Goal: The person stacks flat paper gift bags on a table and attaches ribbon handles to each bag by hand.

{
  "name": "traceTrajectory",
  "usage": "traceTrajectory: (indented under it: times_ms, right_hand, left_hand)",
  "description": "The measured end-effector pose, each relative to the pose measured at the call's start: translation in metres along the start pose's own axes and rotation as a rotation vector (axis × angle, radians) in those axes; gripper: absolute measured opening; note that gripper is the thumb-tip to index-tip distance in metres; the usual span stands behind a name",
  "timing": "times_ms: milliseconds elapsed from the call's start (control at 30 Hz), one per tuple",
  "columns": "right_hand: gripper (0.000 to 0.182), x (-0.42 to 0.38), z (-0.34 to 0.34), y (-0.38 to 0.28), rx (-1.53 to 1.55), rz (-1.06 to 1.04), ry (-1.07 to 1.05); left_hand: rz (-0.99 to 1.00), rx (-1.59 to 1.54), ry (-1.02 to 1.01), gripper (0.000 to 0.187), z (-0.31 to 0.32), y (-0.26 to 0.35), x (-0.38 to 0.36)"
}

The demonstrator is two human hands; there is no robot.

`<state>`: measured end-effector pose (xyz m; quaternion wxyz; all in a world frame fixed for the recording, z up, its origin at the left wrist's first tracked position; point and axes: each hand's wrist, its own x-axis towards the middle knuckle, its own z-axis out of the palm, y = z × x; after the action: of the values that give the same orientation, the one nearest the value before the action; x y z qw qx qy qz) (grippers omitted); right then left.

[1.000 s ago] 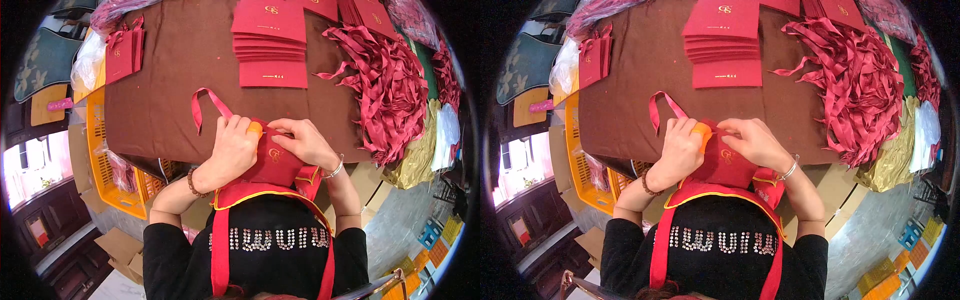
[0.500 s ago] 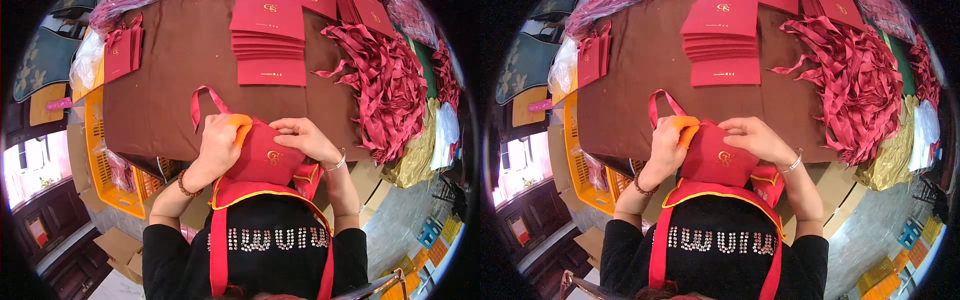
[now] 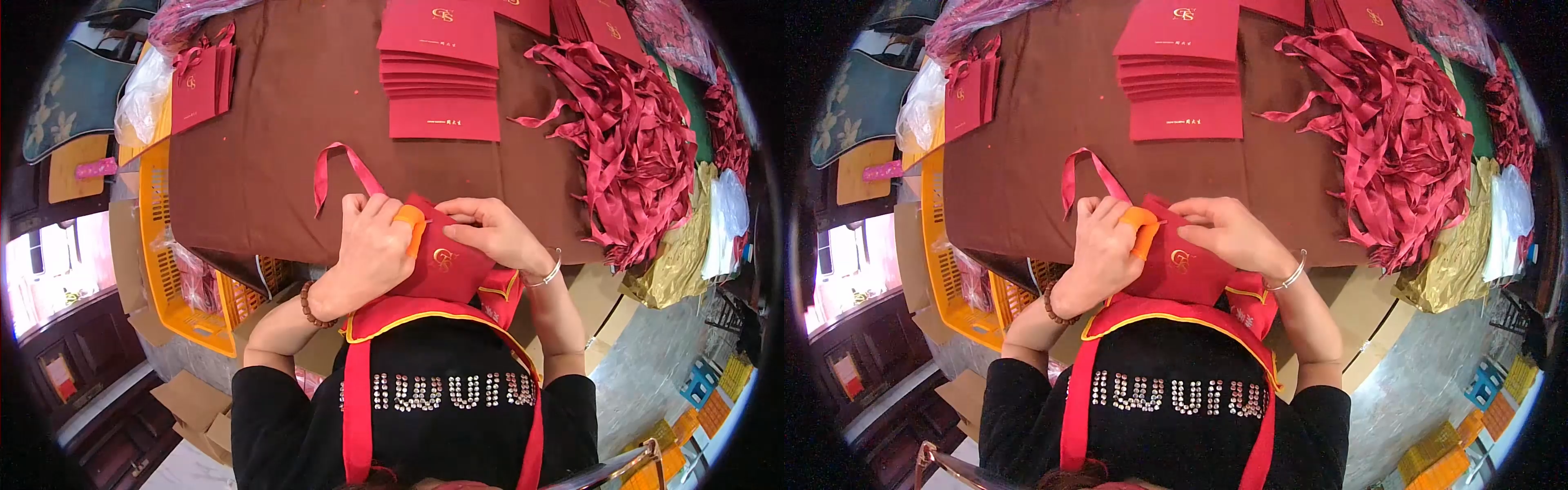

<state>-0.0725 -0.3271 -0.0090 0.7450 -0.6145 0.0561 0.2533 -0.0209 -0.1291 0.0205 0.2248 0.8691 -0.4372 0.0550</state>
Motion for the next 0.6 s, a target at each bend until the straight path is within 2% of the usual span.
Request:
traceTrajectory:
  times_ms: [233,367,500,600]
  right_hand:
    - [0.035,-0.003,0.006,-0.004,-0.188,-0.061,0.033]
    - [0.037,-0.005,0.010,-0.010,-0.283,-0.089,0.036]
    - [0.037,-0.002,0.011,0.009,-0.063,-0.064,-0.003]
    - [0.036,-0.004,0.011,0.006,-0.070,-0.062,-0.010]
  left_hand:
    - [0.005,0.038,-0.086,0.014,-0.001,0.003,0.000]
    - [0.029,0.089,-0.056,0.019,0.001,0.012,0.001]
    - [0.078,0.116,-0.025,0.027,0.004,0.016,-0.007]
    - [0.097,0.090,0.004,0.030,0.007,0.015,-0.012]
